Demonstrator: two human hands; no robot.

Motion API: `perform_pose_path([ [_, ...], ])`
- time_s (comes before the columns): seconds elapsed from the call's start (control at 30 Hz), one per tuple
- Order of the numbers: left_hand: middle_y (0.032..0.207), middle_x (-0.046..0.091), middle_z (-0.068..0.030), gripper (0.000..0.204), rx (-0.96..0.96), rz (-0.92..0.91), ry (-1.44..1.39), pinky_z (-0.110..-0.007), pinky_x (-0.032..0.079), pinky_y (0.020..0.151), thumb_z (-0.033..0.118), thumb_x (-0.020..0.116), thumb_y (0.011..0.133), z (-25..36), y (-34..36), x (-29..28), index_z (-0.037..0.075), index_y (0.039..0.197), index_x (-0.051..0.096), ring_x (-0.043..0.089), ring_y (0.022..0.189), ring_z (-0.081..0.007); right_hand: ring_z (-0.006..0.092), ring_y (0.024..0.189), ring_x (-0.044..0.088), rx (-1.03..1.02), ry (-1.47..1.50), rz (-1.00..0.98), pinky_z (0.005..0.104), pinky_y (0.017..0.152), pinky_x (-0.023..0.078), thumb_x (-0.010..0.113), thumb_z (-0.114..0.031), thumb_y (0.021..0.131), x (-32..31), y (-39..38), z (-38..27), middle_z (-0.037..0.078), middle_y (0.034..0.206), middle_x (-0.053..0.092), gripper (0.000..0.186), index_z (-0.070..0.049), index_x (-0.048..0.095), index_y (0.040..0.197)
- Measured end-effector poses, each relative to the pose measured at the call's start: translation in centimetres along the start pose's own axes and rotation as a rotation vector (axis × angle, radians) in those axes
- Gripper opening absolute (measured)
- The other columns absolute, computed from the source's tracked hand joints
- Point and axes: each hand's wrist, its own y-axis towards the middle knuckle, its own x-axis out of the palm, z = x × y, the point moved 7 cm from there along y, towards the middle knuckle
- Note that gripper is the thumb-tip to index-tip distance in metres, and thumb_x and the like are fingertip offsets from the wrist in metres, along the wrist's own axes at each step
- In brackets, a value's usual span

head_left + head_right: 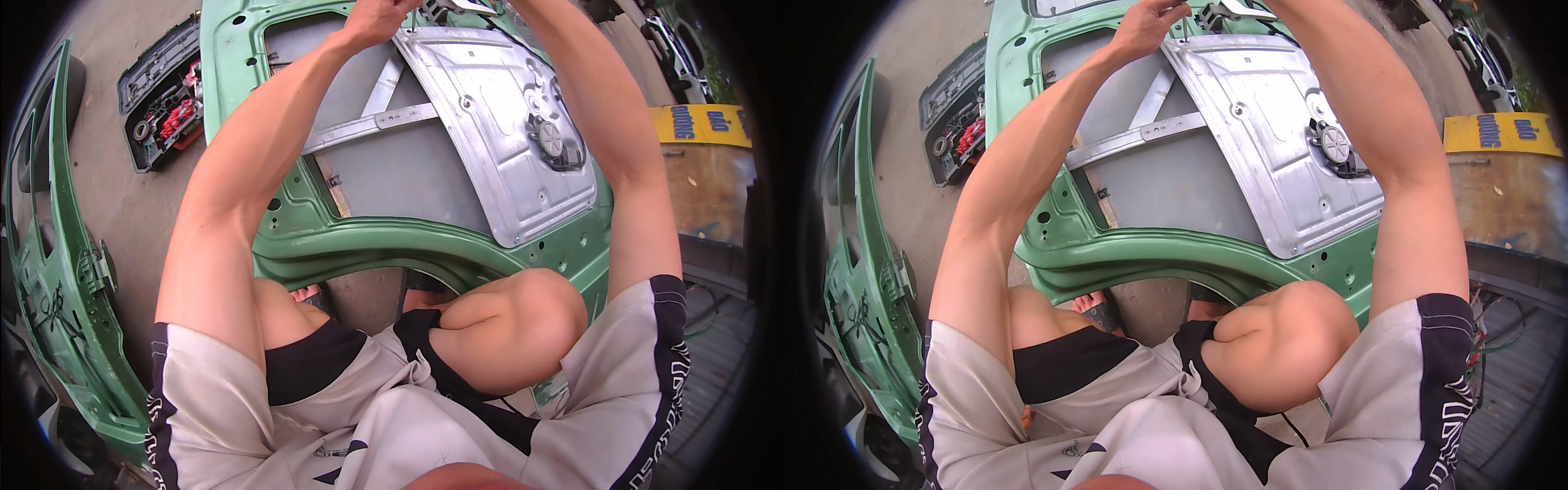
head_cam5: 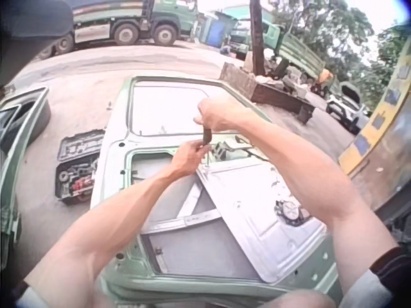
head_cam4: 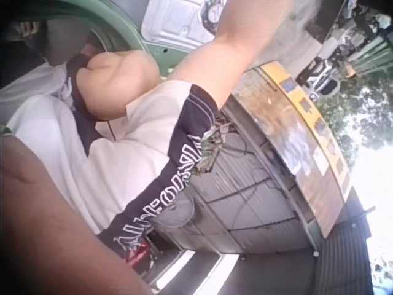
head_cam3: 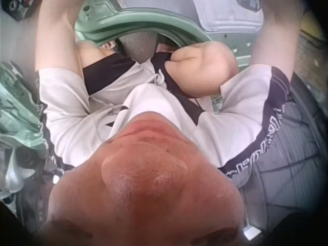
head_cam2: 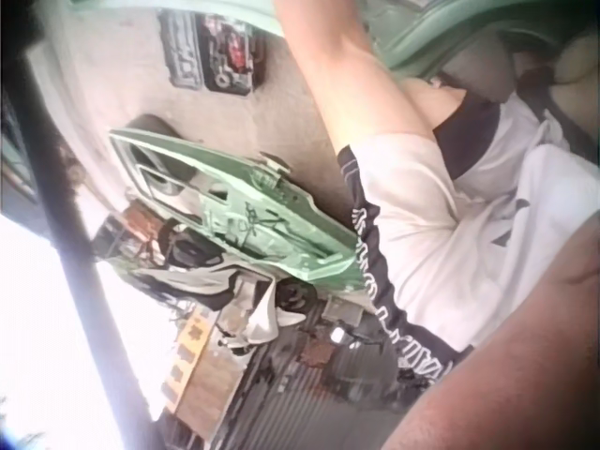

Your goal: The person removes a plastic film and manipulates the wiring and internal mechanisms of a green car door using a screwdriver and by hand.

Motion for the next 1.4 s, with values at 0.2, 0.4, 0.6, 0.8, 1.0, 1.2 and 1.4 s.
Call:
perform_pose_path([
  [0.2,0.077,0.067,-0.0127,0.044,-0.154,-0.125,0.035,-0.042,0.048,0.068,0.039,0.066,0.096,-0.9,0.7,-0.7,-0.002,0.111,0.071,0.061,0.071,-0.0219,0.0237,0.092,0.071,-0.287,0.482,-0.361,0.0412,0.076,0.053,0.069,-0.018,0.089,1.5,2.2,-0.4,0.015,0.091,0.074,0.017,-0.001,0.067,0.091],
  [0.4,0.085,0.069,-0.0049,0.039,-0.075,-0.171,-0.148,-0.037,0.050,0.068,0.025,0.076,0.090,2.7,1.1,0.4,0.003,0.120,0.069,0.061,0.075,-0.0171,0.0242,0.088,0.072,-0.264,0.341,-0.439,0.0403,0.074,0.054,0.073,-0.014,0.090,1.8,0.6,0.8,0.015,0.091,0.075,0.015,-0.001,0.066,0.092],
  [0.6,0.087,0.070,-0.0092,0.042,-0.144,-0.183,-0.197,-0.033,0.050,0.067,0.037,0.069,0.097,2.7,0.6,-0.5,0.002,0.120,0.070,0.061,0.076,-0.0148,0.0401,0.090,0.071,-0.101,-0.308,-0.105,0.0503,0.077,0.056,0.061,-0.037,0.098,-0.3,-1.7,-2.9,0.022,0.094,0.074,0.040,-0.002,0.074,0.113],
  [0.8,0.106,0.075,-0.0182,0.053,0.085,-0.039,-0.266,-0.037,0.053,0.084,0.042,0.070,0.096,3.7,0.8,-2.2,-0.001,0.127,0.067,0.068,0.094,-0.0230,0.0322,0.077,0.069,-0.162,0.110,-0.149,0.0450,0.070,0.052,0.073,-0.027,0.083,0.2,-0.1,-0.7,0.020,0.081,0.072,0.026,-0.001,0.071,0.088],
  [1.0,0.102,0.075,-0.0184,0.048,-0.018,-0.124,-0.146,-0.040,0.052,0.085,0.043,0.071,0.092,3.8,1.1,-1.2,0.004,0.119,0.072,0.071,0.096,-0.0262,0.0322,0.077,0.069,-0.212,0.127,-0.137,0.0449,0.072,0.053,0.072,-0.028,0.083,0.2,-1.0,0.6,0.018,0.080,0.073,0.026,-0.002,0.072,0.088],
  [1.2,0.085,0.072,-0.0235,0.042,0.044,0.036,0.153,-0.050,0.051,0.072,0.041,0.071,0.090,2.9,1.4,-1.4,0.000,0.098,0.072,0.071,0.084,-0.0386,0.0419,0.089,0.071,0.116,-0.117,0.009,0.0511,0.080,0.055,0.052,-0.057,0.101,0.3,-1.6,-2.7,0.022,0.088,0.075,0.062,-0.003,0.078,0.086],
  [1.4,0.090,0.072,-0.0260,0.032,0.139,0.259,0.047,-0.049,0.054,0.075,0.032,0.068,0.089,2.5,2.7,0.0,0.001,0.096,0.072,0.071,0.088,-0.0430,0.0436,0.100,0.069,0.808,0.790,0.829,0.0512,0.088,0.054,0.055,-0.037,0.098,4.6,0.1,4.0,0.026,0.111,0.072,0.043,0.001,0.075,0.103],
])
